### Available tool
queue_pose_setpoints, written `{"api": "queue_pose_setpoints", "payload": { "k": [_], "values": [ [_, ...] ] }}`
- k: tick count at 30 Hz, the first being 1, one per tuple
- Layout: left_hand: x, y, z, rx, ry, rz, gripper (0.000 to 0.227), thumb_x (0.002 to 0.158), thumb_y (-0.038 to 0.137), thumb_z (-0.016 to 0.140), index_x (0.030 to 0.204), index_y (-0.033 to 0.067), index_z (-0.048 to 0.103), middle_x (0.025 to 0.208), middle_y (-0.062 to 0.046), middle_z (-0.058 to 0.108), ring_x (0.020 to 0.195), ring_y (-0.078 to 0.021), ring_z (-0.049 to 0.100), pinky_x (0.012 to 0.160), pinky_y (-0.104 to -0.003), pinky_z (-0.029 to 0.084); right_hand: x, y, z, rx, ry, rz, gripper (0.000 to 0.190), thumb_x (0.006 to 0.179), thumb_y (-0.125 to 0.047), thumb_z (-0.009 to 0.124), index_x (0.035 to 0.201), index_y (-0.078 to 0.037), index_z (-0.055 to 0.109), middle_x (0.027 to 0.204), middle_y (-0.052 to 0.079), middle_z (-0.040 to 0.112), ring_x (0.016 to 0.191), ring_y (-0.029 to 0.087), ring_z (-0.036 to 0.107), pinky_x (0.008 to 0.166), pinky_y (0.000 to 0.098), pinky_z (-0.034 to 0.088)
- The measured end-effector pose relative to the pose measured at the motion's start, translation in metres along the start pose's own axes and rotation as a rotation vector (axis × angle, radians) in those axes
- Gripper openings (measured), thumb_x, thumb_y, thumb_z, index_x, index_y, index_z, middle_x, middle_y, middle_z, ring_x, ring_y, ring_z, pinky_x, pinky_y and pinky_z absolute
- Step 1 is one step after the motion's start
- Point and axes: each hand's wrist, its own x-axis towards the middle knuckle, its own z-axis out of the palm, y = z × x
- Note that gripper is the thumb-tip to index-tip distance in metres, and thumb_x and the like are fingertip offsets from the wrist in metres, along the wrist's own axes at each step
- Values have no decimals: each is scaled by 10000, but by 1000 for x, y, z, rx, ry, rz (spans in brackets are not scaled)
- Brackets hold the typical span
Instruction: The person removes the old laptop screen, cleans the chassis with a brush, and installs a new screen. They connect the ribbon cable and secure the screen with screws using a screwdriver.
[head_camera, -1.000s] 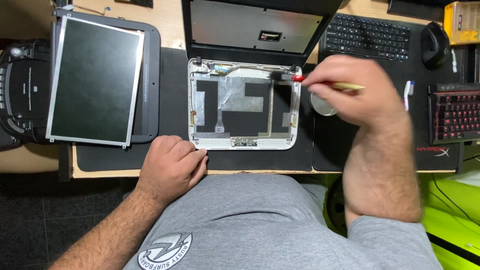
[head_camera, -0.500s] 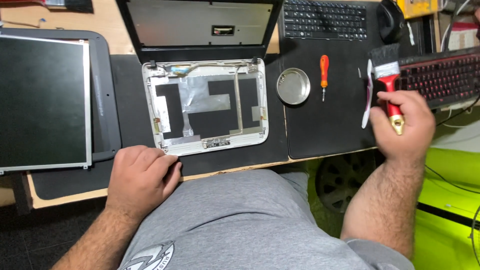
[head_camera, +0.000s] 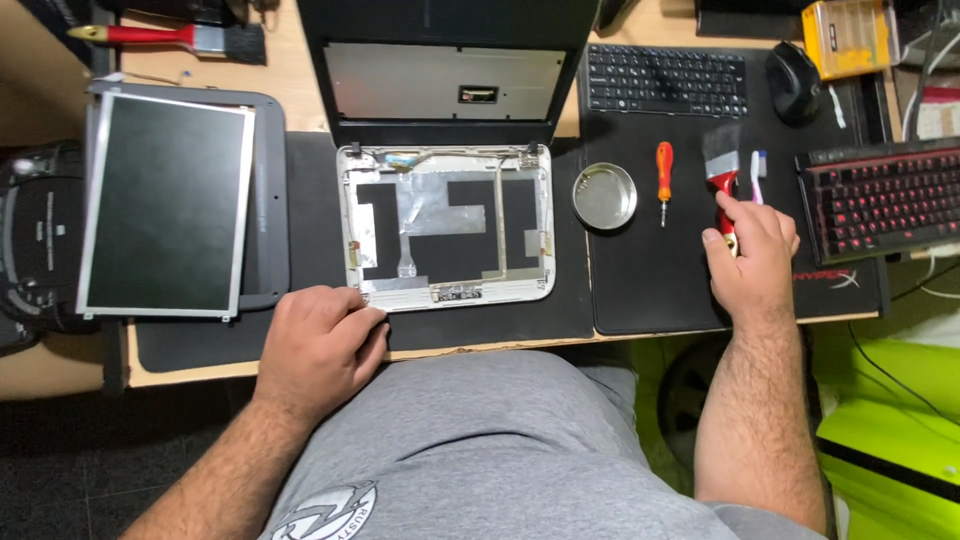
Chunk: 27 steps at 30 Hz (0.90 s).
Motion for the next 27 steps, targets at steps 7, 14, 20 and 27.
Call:
{"api": "queue_pose_setpoints", "payload": {
  "k": [7, 14, 20, 27],
  "values": [
    [-1, -1, 2, -7, -16, -32, 105, 877, 200, 758, 942, 132, 711, 956, -29, 644, 857, -256, 611, 744, -432, 479, -7, 14, 5, -156, -36, 28, 646, 839, -397, 813, 1430, -150, 725, 1245, 102, 590, 1190, 372, 482, 1039, 500, 336],
    [-1, -1, 2, -13, -5, -19, 83, 880, 179, 744, 925, 129, 695, 950, -29, 627, 858, -256, 594, 732, -423, 469, 7, -31, -1, 81, 291, -294, 304, 939, -171, 871, 1153, 30, 793, 1119, 183, 702, 1093, 357, 620, 1028, 480, 406],
    [-8, -4, 19, 39, 150, -22, 95, 901, 267, 726, 880, 179, 697, 919, -23, 612, 882, -247, 655, 773, -398, 525, 38, -168, 49, 565, 121, -595, 145, 831, -244, 822, 949, -161, 807, 974, 39, 754, 950, 289, 684, 944, 418, 510],
    [1, -12, -2, -86, 67, -39, 98, 864, 246, 723, 900, 155, 717, 898, -42, 628, 879, -283, 666, 766, -418, 534, 51, -245, 78, 448, -165, -765, 108, 904, -216, 742, 967, -129, 732, 862, 54, 704, 870, 277, 713, 803, 414, 572]
  ]
}}
